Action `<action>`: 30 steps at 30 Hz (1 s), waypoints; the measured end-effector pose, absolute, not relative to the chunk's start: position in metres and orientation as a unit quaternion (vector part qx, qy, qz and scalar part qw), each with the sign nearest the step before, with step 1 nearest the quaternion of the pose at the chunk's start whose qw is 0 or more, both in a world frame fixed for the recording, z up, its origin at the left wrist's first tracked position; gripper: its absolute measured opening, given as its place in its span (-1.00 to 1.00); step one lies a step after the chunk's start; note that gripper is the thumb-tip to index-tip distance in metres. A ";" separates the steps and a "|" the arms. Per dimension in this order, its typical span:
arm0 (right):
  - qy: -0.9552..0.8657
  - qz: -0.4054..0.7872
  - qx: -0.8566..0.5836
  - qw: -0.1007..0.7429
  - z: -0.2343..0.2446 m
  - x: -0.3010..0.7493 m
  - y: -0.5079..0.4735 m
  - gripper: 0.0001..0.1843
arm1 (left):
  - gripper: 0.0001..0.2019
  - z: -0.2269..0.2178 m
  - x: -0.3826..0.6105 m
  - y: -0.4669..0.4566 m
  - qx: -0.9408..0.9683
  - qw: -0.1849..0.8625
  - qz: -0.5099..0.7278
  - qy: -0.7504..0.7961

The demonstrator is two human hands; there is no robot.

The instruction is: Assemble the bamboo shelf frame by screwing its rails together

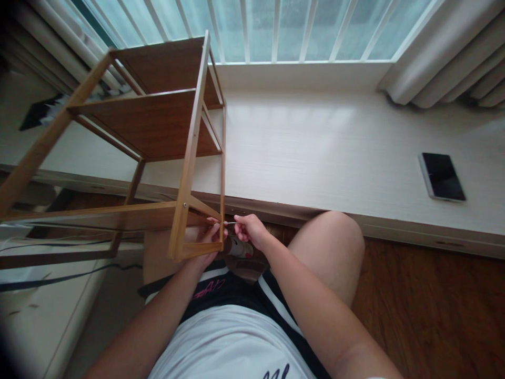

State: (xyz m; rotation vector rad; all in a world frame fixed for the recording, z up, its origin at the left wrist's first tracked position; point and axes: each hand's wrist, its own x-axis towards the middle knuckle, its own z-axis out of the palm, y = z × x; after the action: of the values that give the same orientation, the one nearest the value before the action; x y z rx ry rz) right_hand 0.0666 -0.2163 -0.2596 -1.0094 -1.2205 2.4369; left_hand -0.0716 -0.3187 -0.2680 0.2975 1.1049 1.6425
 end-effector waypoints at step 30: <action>-0.642 0.667 -0.332 0.178 -0.249 0.079 -0.209 -0.64 | -0.72 -0.270 -0.073 -0.318 0.127 0.535 0.693 0.467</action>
State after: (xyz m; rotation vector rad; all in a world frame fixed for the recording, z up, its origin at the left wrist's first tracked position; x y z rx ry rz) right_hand 0.0790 -0.2090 -0.2492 -0.9383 -1.8172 1.8875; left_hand -0.0726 -0.3184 -0.2703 0.3029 1.1113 1.6497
